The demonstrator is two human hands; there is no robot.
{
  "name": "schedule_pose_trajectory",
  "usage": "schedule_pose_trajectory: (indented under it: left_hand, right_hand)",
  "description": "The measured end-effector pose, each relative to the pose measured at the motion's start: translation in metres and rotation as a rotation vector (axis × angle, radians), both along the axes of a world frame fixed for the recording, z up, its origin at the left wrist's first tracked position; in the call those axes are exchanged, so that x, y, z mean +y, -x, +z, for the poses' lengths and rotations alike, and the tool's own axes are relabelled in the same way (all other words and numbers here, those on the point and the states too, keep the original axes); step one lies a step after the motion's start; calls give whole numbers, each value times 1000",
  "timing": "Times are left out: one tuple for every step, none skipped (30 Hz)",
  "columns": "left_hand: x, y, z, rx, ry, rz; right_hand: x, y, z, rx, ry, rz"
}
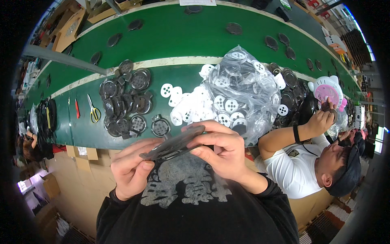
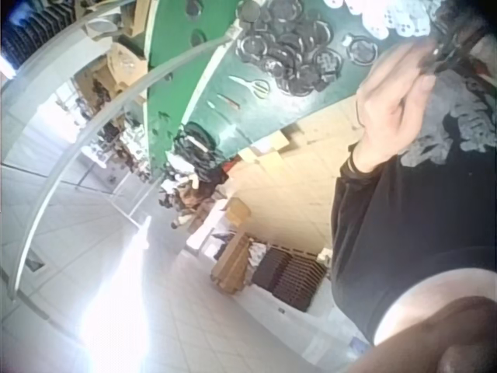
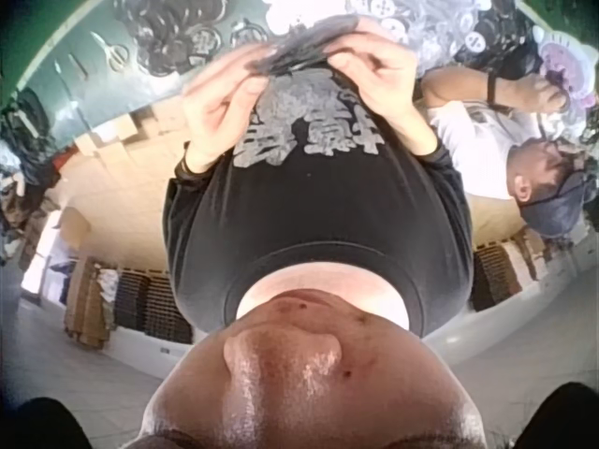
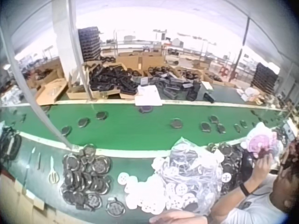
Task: Assemble small plastic and metal components at a workshop table.
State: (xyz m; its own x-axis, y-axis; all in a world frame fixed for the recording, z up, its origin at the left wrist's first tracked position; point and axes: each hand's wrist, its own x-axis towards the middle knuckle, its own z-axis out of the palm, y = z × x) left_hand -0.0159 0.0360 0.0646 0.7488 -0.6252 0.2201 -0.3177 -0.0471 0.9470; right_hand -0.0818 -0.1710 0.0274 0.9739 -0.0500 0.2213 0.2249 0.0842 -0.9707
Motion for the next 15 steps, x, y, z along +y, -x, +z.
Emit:
schedule_pose_trajectory:
  left_hand:
    - [0, 0, 0, -3, -2, -3]
    - [0, -1, 0, -7, -4, -7]
    - [-1, 0, 0, -6, -3, -7]
    - [-1, 0, 0, -8, -4, -2]
    - [-1, 0, 0, -10, -4, 3]
    - [-1, 0, 0, -9, -4, 4]
    - [-2, 0, 0, -20, 2, 3]
    - [-2, -1, -1, -31, 8, 3]
    - [-1, -1, -1, -30, 9, 5]
    - [-1, -1, 0, -39, 3, 2]
    - [-1, -1, 0, -49, -4, -2]
    - [-1, -2, 0, -48, -2, 1]
    - [-1, -2, 0, -52, -3, -1]
    - [-1, -2, -1, -57, -3, -4]
    - [-1, -2, 0, -56, -2, 0]
  right_hand:
    - [0, 0, 1, 1, 1, 0]
    - [0, -1, 1, 8, 12, -2]
    - [0, -1, 1, 15, 23, -5]
    - [0, -1, 1, 16, 23, -3]
    - [1, 0, 1, 26, 22, -14]
    - [1, 0, 0, 36, 20, -25]
    - [1, 0, 0, 36, 21, -23]
    - [1, 0, 0, 37, 20, -19]
    - [1, 0, -1, 38, 20, -14]
    - [1, 0, -1, 39, 21, -12]
    - [1, 0, -1, 35, 26, -14]
    - [1, -1, -1, 31, 31, -15]
    - [1, -1, -1, 32, 32, -11]
    - [1, -1, -2, 21, 36, -16]
    - [1, -1, -3, 11, 40, -21]
